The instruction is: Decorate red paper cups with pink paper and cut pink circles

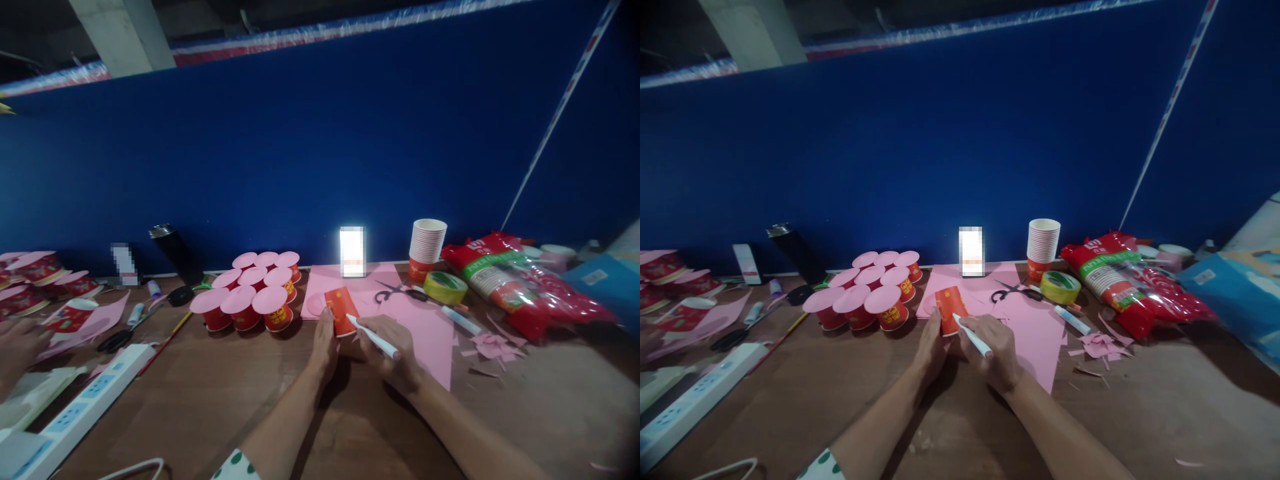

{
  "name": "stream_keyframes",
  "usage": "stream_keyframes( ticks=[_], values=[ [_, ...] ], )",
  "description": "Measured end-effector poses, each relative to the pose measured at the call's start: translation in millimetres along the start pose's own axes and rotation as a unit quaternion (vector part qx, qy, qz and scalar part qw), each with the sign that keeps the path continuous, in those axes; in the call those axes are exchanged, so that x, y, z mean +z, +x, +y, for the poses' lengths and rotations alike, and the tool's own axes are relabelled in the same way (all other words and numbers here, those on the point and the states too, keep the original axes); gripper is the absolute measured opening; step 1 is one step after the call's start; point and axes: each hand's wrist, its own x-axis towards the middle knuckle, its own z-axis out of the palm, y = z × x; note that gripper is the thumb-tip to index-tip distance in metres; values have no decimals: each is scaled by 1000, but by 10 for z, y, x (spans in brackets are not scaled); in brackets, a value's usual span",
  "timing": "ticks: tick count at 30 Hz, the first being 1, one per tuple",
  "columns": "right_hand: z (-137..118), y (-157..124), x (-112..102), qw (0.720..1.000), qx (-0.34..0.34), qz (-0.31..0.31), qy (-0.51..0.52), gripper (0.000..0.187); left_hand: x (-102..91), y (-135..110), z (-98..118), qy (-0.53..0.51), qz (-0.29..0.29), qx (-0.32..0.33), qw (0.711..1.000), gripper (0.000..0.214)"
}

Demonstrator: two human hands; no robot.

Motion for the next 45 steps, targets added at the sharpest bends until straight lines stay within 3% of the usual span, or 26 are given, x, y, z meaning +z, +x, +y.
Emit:
stream_keyframes(
  ticks=[4, 11, 29, 45],
  values=[
    [-4, 6, -3, 1000, -2, 7, 10, 16, -17, -37, 82, 77, 18, 14, 997, 29],
    [8, 10, -6, 1000, 0, 15, 21, 14, -41, -37, 95, 201, 2, 44, 979, 32],
    [36, 34, -26, 999, 1, 45, 25, 15, -27, -17, 20, 179, -46, 48, 982, 54],
    [35, 47, -47, 999, -3, 46, 17, 17, 24, -103, 87, 224, -62, 73, 970, 48]
  ],
)
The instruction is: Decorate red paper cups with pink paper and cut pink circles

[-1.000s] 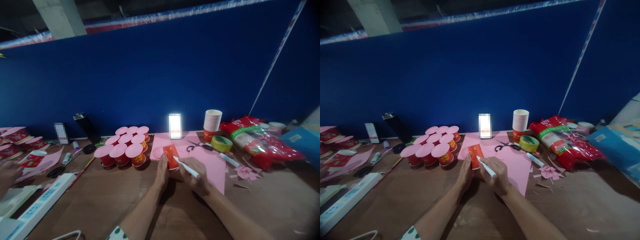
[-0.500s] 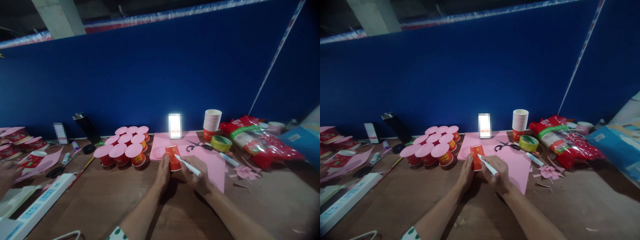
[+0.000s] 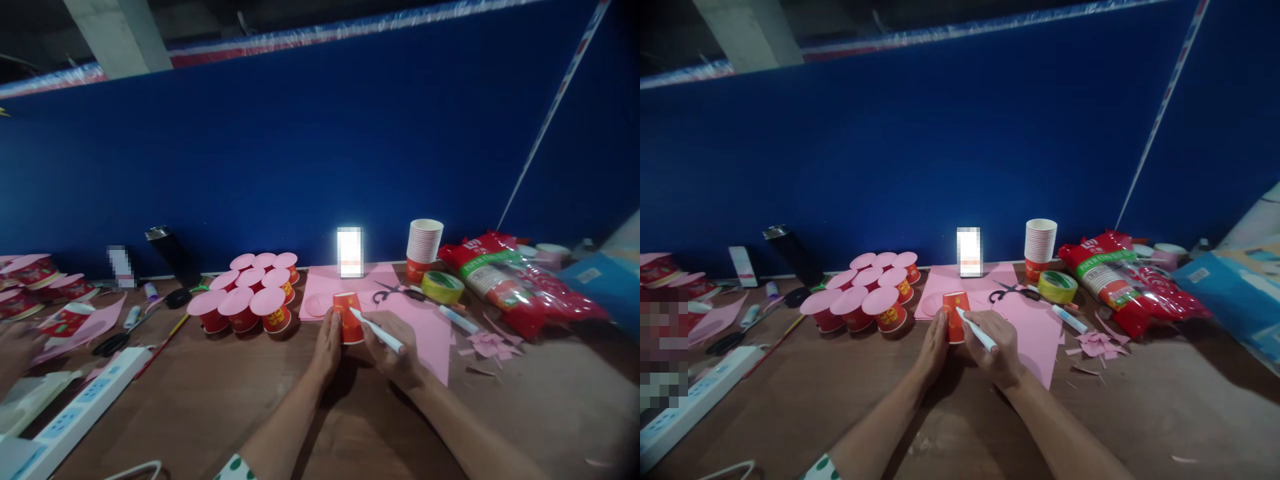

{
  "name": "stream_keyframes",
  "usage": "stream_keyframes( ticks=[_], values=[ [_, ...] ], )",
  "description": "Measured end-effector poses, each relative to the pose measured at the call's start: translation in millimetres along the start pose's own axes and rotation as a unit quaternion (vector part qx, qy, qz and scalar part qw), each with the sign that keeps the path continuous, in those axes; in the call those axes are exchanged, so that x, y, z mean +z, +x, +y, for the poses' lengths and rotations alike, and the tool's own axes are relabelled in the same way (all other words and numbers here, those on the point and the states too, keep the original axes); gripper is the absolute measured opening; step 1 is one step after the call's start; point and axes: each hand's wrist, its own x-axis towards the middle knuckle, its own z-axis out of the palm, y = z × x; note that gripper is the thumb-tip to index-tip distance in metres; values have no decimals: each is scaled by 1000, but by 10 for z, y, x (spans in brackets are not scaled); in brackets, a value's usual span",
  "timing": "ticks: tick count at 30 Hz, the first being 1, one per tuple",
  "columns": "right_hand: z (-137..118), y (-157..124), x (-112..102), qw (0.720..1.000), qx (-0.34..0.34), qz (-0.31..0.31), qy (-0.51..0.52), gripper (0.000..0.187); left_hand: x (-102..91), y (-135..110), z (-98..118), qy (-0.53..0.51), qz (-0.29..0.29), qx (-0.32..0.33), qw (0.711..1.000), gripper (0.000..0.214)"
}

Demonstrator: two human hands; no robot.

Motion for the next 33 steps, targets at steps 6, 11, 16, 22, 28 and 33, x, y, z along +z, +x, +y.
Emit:
stream_keyframes(
  ticks=[6, 11, 16, 22, 28, 33],
  values=[
    [-4, -1, -2, 1000, 3, 2, -6, 17, -2, -4, -9, 10, 10, 0, 1000, 49],
    [-9, 8, -1, 1000, 5, 2, -8, 14, 16, 5, -14, -4, 14, 6, 1000, 47],
    [-14, 6, 3, 1000, 7, 2, -8, 13, 14, 7, -8, -1, 15, 8, 1000, 47],
    [-21, 4, 3, 1000, 12, 2, 3, 13, -4, 11, -26, -8, 12, -5, 1000, 51],
    [-23, 21, -2, 1000, 7, 1, -23, 11, -19, 39, -98, -14, 16, -8, 1000, 50],
    [-18, 16, 5, 1000, 10, 12, -25, 11, -16, 28, -79, -11, 23, -2, 1000, 46]
  ],
)
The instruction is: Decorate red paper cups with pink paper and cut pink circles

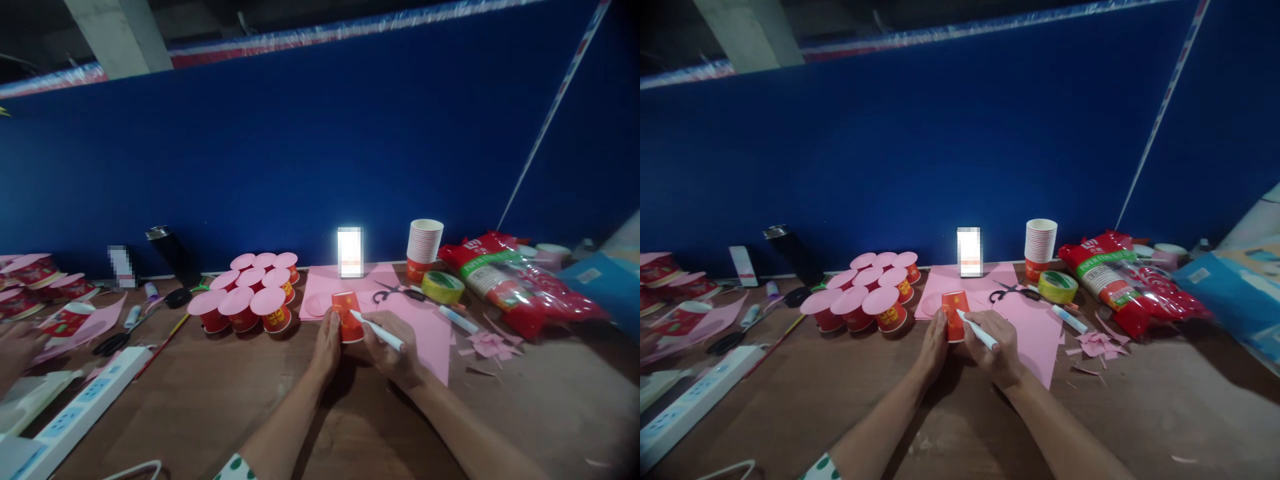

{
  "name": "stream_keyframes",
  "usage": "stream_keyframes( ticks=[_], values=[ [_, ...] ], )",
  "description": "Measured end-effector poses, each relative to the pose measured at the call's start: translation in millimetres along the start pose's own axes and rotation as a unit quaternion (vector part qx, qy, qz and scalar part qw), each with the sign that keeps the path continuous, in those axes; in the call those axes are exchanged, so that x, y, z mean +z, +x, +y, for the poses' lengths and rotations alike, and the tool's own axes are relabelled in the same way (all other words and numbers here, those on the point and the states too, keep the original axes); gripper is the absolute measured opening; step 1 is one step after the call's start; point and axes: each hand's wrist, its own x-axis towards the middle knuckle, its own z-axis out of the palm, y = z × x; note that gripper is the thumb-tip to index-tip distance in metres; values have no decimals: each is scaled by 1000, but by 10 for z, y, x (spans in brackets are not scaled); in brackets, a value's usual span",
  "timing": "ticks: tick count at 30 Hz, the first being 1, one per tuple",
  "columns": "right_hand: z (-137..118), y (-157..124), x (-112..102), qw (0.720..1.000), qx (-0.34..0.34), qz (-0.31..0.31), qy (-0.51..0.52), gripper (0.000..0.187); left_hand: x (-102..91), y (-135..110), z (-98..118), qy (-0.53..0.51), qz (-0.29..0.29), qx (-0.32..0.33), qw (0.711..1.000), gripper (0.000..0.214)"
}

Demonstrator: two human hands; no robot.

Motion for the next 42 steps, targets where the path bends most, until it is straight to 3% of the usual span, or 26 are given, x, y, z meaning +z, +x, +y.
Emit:
stream_keyframes(
  ticks=[28, 35, 42],
  values=[
    [8, -5, -9, 1000, 15, -11, 15, 13, 18, -12, 31, -3, -6, 4, 1000, 49],
    [6, -24, 7, 999, 32, -3, 21, 12, -5, 52, -122, -42, 35, -24, 998, 55],
    [19, -52, 15, 999, 17, -12, 42, 13, -3, 40, -83, -49, 35, -21, 998, 55]
  ],
)
